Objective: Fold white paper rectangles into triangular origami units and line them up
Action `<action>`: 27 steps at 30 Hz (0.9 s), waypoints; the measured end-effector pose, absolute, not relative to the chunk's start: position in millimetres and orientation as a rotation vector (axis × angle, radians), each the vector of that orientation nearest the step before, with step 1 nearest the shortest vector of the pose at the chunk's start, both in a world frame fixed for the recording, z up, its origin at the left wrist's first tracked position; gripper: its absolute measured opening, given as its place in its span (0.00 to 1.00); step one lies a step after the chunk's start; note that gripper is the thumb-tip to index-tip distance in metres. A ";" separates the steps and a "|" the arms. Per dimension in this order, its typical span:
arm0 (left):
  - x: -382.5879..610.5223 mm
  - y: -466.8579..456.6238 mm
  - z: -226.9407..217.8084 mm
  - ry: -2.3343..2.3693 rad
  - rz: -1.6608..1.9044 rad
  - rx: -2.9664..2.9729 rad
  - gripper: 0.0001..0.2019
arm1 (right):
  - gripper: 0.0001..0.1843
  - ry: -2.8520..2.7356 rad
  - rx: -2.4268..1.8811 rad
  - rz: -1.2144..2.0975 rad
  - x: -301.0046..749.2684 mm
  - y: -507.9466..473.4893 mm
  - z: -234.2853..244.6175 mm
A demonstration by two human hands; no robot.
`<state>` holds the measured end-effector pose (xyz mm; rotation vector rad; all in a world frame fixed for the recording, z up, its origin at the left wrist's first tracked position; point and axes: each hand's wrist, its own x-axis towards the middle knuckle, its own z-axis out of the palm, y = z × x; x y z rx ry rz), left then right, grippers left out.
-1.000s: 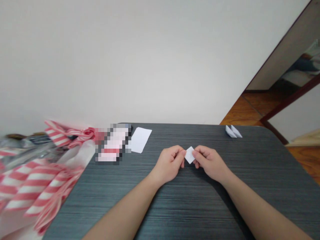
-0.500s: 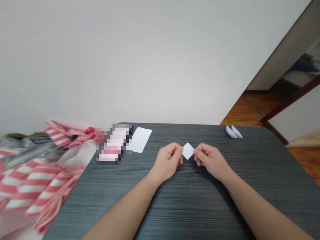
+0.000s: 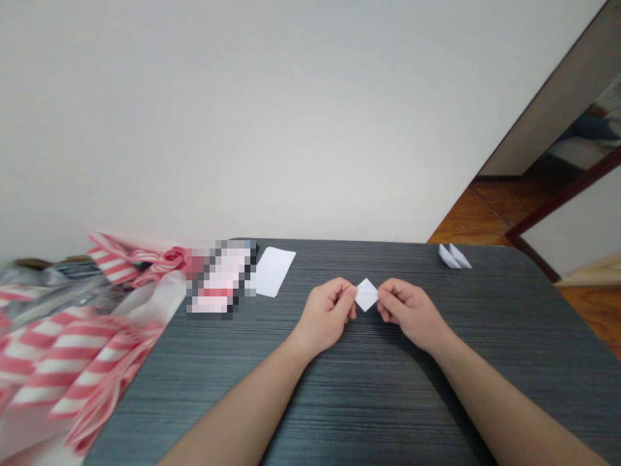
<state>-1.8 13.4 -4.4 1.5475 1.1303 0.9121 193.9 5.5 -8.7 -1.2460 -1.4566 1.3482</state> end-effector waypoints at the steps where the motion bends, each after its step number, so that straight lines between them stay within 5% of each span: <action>1: -1.7 13.3 -4.4 1.134 0.911 1.547 0.17 | 0.15 -1.441 -1.239 1.364 193.5 5.3 -8.6; 27: -1.3 13.1 -7.7 1.030 0.890 1.480 0.15 | 0.12 -1.651 -1.225 1.187 192.4 3.6 -2.7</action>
